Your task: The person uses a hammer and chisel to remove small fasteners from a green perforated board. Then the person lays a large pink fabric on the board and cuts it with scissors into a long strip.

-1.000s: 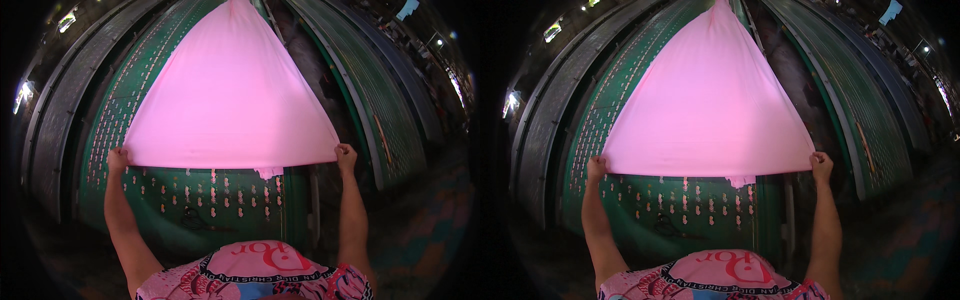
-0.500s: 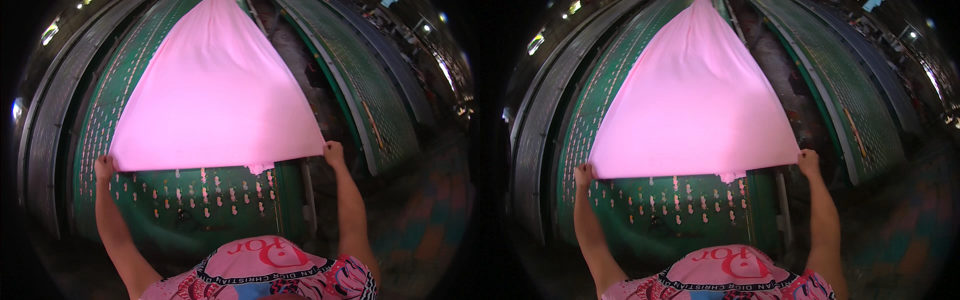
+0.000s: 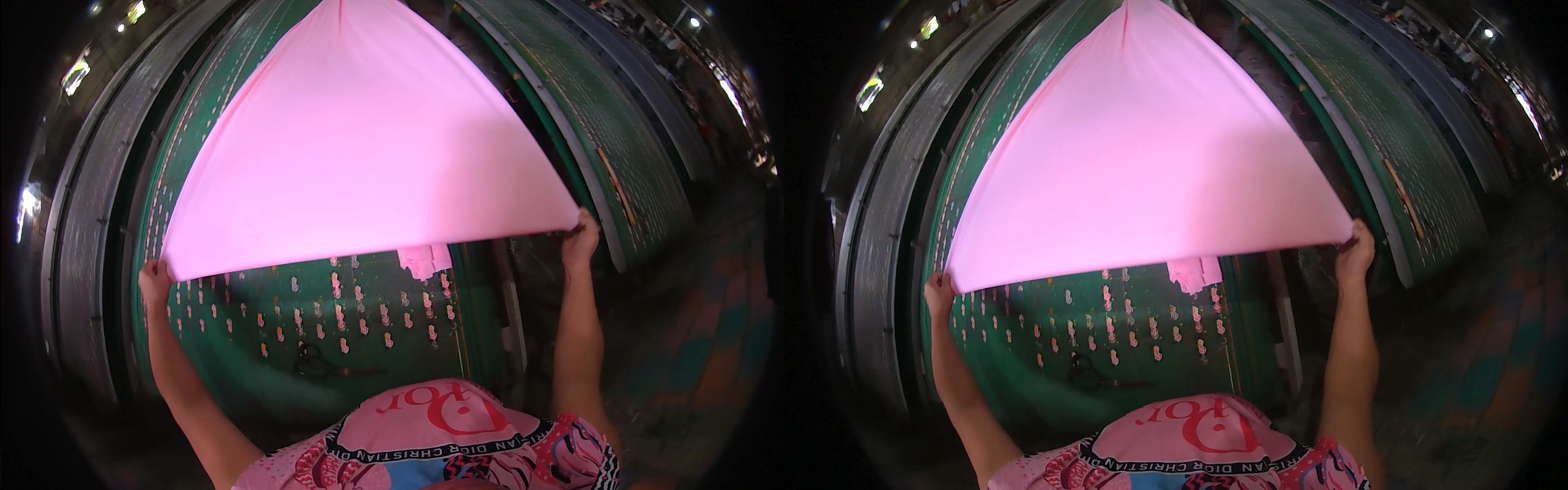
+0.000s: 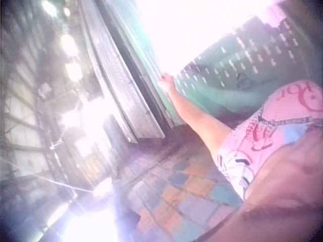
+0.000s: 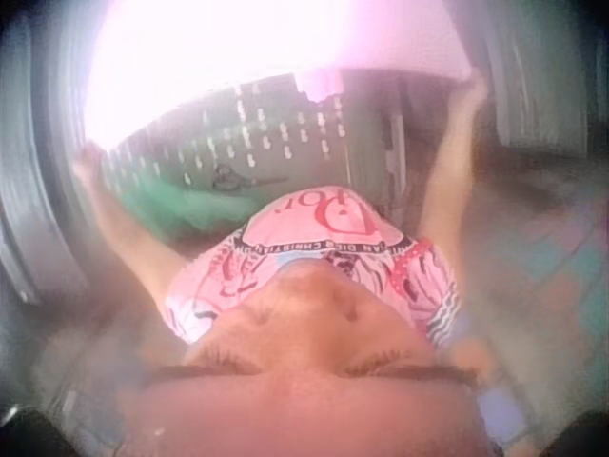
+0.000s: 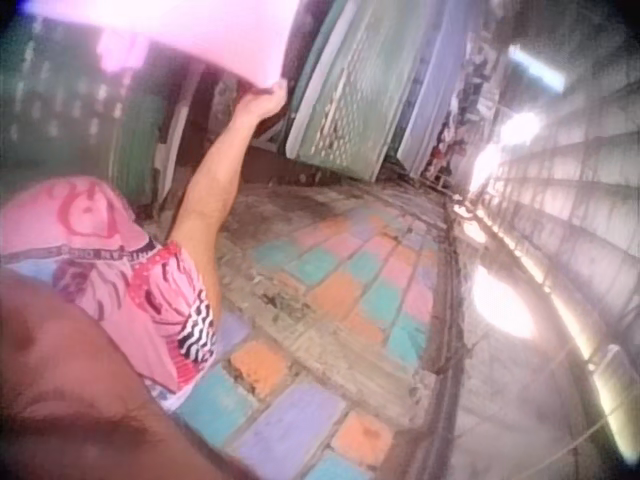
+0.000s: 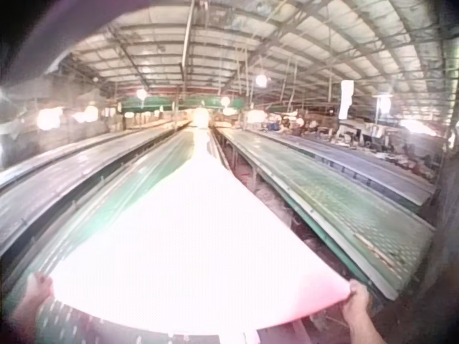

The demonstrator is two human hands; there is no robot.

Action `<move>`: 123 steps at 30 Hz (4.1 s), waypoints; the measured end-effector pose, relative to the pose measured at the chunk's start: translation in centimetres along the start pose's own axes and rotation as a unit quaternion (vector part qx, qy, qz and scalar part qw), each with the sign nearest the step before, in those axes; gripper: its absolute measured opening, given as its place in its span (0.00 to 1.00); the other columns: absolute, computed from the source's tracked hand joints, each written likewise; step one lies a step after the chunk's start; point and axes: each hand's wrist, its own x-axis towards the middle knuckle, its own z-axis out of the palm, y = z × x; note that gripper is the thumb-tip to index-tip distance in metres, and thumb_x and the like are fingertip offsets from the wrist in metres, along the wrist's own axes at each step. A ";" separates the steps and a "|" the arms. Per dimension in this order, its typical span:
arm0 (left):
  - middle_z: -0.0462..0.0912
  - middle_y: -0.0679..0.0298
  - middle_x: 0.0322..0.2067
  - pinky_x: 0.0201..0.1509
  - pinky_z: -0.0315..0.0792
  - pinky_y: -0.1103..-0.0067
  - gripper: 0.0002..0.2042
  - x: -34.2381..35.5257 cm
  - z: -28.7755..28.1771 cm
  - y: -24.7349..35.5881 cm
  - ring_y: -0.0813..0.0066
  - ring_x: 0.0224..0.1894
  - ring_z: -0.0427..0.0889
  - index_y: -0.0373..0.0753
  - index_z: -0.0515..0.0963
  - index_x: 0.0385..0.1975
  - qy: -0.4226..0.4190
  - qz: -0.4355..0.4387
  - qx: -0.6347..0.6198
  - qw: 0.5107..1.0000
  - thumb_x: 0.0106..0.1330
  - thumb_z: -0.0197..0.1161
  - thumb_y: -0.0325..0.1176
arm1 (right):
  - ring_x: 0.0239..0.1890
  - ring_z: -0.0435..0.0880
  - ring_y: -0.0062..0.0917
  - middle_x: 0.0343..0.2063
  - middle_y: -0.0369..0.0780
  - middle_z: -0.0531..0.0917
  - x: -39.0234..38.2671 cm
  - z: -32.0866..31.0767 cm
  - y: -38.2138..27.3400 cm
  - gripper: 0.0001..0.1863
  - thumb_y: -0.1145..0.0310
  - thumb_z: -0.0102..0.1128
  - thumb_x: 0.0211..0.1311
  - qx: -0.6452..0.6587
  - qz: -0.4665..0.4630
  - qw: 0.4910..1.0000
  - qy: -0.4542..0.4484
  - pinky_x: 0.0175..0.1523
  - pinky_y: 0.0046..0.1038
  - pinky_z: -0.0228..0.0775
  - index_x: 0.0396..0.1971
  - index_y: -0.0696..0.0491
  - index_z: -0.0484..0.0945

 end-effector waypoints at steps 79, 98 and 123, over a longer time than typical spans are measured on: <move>0.80 0.64 0.30 0.46 0.87 0.66 0.16 -55.4 12.1 66.5 0.63 0.40 0.89 0.36 0.73 0.64 -0.090 -0.370 -0.747 0.545 0.90 0.48 0.39 | 0.44 0.92 0.27 0.47 0.41 0.89 -13.1 -10.1 -3.7 0.13 0.68 0.69 0.80 0.122 0.521 0.664 -0.522 0.48 0.32 0.87 0.55 0.57 0.79; 0.87 0.55 0.55 0.63 0.82 0.66 0.17 -49.8 18.7 75.2 0.65 0.56 0.86 0.36 0.76 0.68 -0.013 -0.246 -0.671 0.699 0.89 0.52 0.37 | 0.47 0.92 0.31 0.46 0.41 0.87 3.2 -4.2 -1.0 0.42 0.72 0.79 0.67 0.084 0.501 0.501 -0.701 0.62 0.33 0.84 0.78 0.58 0.68; 0.89 0.62 0.57 0.57 0.81 0.70 0.20 -43.9 31.3 86.4 0.70 0.55 0.88 0.39 0.83 0.65 0.199 -0.601 -0.503 0.589 0.80 0.71 0.42 | 0.32 0.88 0.30 0.38 0.39 0.85 24.3 23.6 14.1 0.34 0.54 0.66 0.79 0.170 0.485 0.406 -0.756 0.57 0.40 0.83 0.74 0.58 0.70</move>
